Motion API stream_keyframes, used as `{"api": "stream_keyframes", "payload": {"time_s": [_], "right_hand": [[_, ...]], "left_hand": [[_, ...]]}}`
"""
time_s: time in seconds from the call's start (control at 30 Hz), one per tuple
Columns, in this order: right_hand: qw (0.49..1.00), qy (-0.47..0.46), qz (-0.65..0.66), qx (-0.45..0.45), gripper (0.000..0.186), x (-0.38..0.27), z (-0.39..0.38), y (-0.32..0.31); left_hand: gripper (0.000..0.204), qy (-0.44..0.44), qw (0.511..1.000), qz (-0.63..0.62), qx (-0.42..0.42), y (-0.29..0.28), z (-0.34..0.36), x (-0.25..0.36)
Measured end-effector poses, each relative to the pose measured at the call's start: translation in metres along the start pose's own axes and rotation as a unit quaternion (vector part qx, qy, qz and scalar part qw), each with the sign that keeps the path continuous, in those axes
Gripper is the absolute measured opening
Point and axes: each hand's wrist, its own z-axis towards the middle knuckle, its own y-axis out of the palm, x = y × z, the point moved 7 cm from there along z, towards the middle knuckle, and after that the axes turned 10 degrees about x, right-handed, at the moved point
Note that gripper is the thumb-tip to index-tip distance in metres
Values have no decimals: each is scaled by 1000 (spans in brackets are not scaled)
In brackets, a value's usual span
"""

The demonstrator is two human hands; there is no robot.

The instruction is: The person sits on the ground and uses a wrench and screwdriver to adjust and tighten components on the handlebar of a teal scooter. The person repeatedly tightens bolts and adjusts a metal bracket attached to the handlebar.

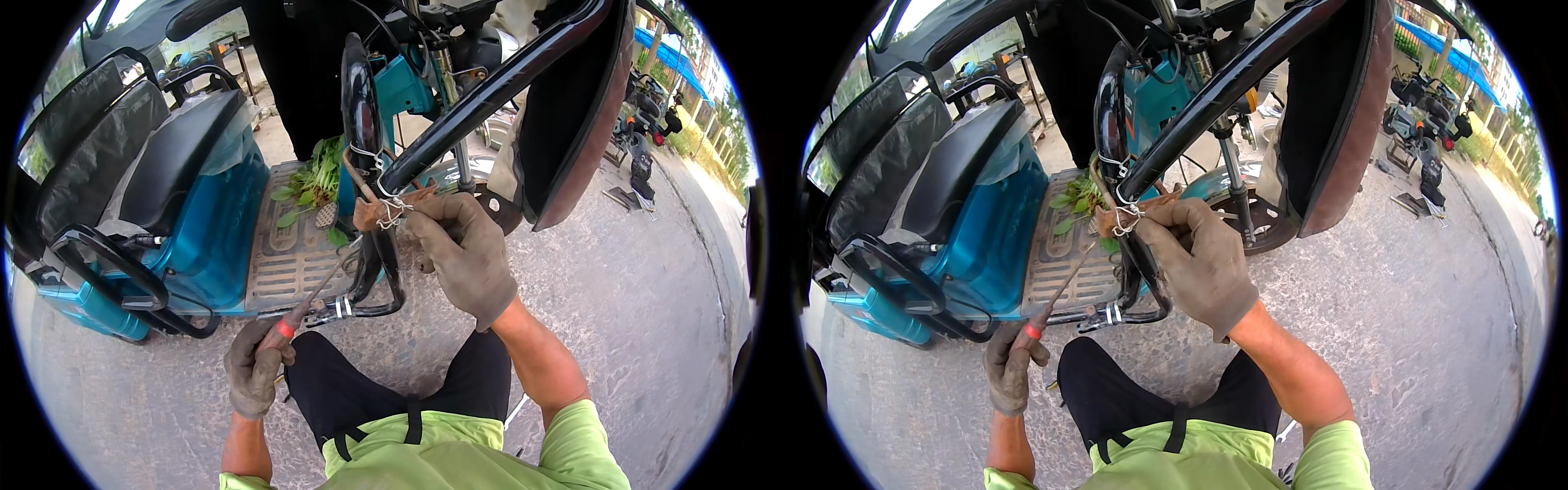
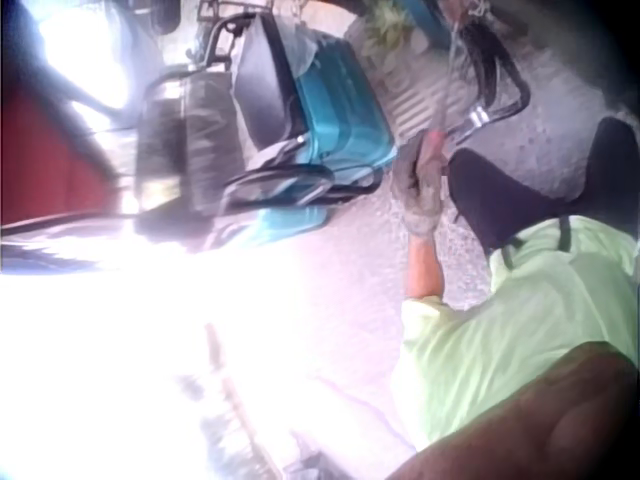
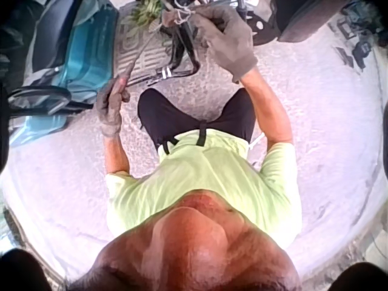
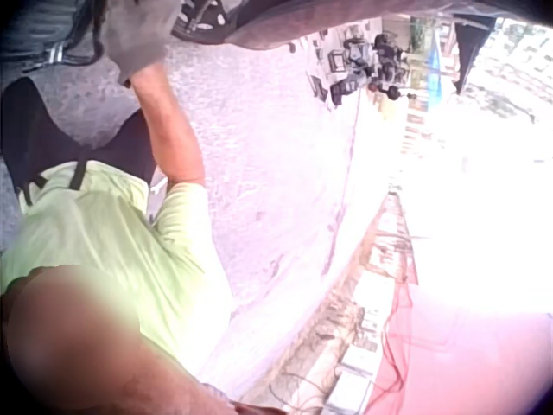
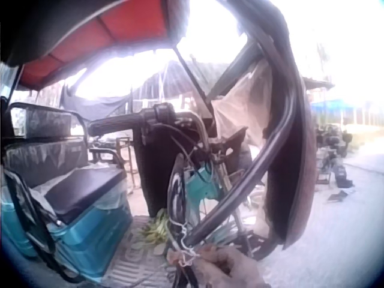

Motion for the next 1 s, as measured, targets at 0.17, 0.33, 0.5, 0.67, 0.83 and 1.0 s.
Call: {"api": "stream_keyframes", "payload": {"time_s": [0.17,0.33,0.5,0.67,0.83,1.0], "right_hand": [[1000,-18,11,-10,24,0,1,1],[1000,7,18,-12,28,6,4,-3],[997,53,-55,6,29,14,8,-12],[992,105,-71,-16,41,18,8,-12],[990,109,-86,-25,43,12,3,-10],[987,-21,-153,-30,34,-4,-4,-6]], "left_hand": [[57,78,982,162,-52,-4,64,62],[57,139,952,246,-121,19,106,96],[49,211,893,323,-233,52,147,144],[44,277,830,380,-299,90,145,167],[32,239,848,409,-238,104,92,123],[33,139,932,275,-191,119,59,43]]}}
